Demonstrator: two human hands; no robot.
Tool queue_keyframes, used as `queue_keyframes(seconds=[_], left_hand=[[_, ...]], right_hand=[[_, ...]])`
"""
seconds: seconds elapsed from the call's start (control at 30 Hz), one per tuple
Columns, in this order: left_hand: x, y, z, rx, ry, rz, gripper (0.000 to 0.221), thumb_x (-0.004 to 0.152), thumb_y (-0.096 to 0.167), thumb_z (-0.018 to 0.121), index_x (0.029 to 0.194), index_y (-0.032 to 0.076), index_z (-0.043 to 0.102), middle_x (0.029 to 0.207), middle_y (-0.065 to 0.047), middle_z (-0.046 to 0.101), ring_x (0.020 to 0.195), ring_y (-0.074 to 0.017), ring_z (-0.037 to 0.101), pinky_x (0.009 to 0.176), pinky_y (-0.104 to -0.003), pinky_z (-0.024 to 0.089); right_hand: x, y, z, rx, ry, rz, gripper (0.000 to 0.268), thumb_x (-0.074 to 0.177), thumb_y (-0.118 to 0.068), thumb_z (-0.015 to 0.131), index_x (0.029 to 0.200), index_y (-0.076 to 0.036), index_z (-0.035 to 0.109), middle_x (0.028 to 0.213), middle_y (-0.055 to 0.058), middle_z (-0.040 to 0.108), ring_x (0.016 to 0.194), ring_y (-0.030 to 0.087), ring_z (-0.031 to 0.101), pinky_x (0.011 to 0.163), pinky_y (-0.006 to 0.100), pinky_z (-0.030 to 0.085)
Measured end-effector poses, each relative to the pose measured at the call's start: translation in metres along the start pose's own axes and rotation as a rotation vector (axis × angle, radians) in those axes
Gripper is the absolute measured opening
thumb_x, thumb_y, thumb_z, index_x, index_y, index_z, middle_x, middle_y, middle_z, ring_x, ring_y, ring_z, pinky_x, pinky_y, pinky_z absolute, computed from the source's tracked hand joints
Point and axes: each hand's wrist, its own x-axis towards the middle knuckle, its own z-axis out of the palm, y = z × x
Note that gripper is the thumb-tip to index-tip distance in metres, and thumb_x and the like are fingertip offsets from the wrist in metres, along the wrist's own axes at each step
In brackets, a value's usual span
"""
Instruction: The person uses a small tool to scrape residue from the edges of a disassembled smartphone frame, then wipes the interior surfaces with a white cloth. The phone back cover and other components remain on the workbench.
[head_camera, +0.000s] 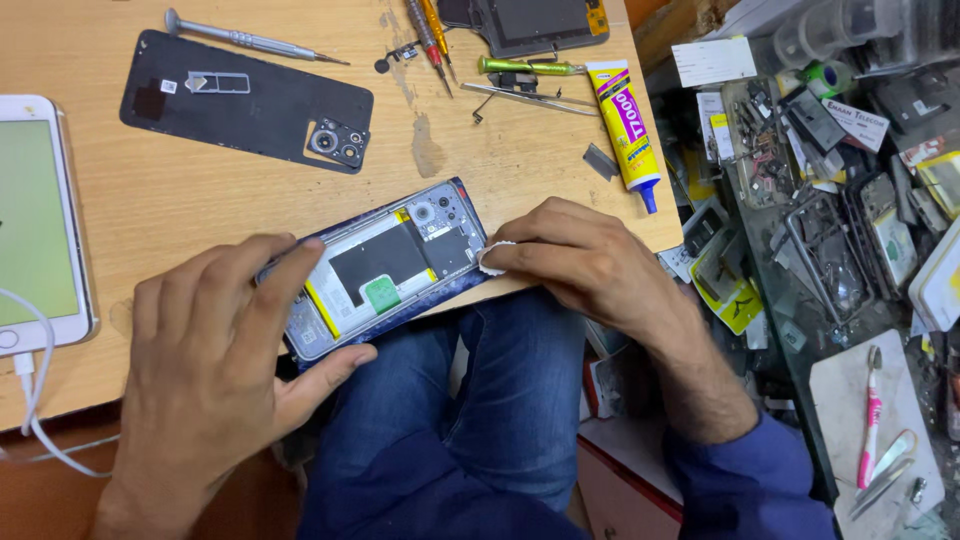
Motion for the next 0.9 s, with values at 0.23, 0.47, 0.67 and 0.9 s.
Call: queue_keyframes(seconds=[0.23,0.47,0.67,0.9], left_hand=[[0.003,-0.010,0.007,0.046,-0.140,-0.026,0.088,0.068,0.065,0.081,0.134,0.007,0.065,0.113,-0.005,0.061,0.099,-0.0239,0.051,0.089,-0.040,0.038],[0.000,-0.011,0.011,-0.003,-0.177,-0.093,0.089,0.067,0.062,0.085,0.136,0.008,0.066,0.109,-0.003,0.060,0.095,-0.0231,0.048,0.086,-0.040,0.037],[0.003,-0.008,0.011,-0.007,-0.169,-0.103,0.088,0.064,0.058,0.087,0.133,0.009,0.066,0.111,-0.002,0.061,0.098,-0.0222,0.049,0.087,-0.040,0.038],[0.003,-0.012,0.009,0.003,-0.175,-0.076,0.089,0.063,0.061,0.085,0.134,0.010,0.065,0.114,-0.002,0.063,0.099,-0.0229,0.050,0.088,-0.040,0.039]], right_hand=[[0.006,0.001,-0.005,-0.101,-0.117,0.015,0.036,0.082,-0.001,0.074,0.117,-0.008,0.073,0.108,0.007,0.070,0.097,0.025,0.067,0.082,0.038,0.055],[-0.004,0.017,0.012,-0.020,0.017,-0.026,0.029,0.086,-0.006,0.077,0.114,-0.013,0.077,0.096,0.000,0.068,0.089,0.018,0.060,0.075,0.034,0.047],[-0.002,0.006,0.020,-0.078,0.023,-0.060,0.029,0.086,-0.015,0.078,0.114,-0.021,0.080,0.086,-0.006,0.061,0.082,0.016,0.050,0.075,0.033,0.038],[0.002,0.007,0.013,-0.244,-0.025,-0.107,0.027,0.088,-0.020,0.078,0.113,-0.026,0.082,0.086,-0.010,0.059,0.082,0.016,0.046,0.074,0.033,0.036]])
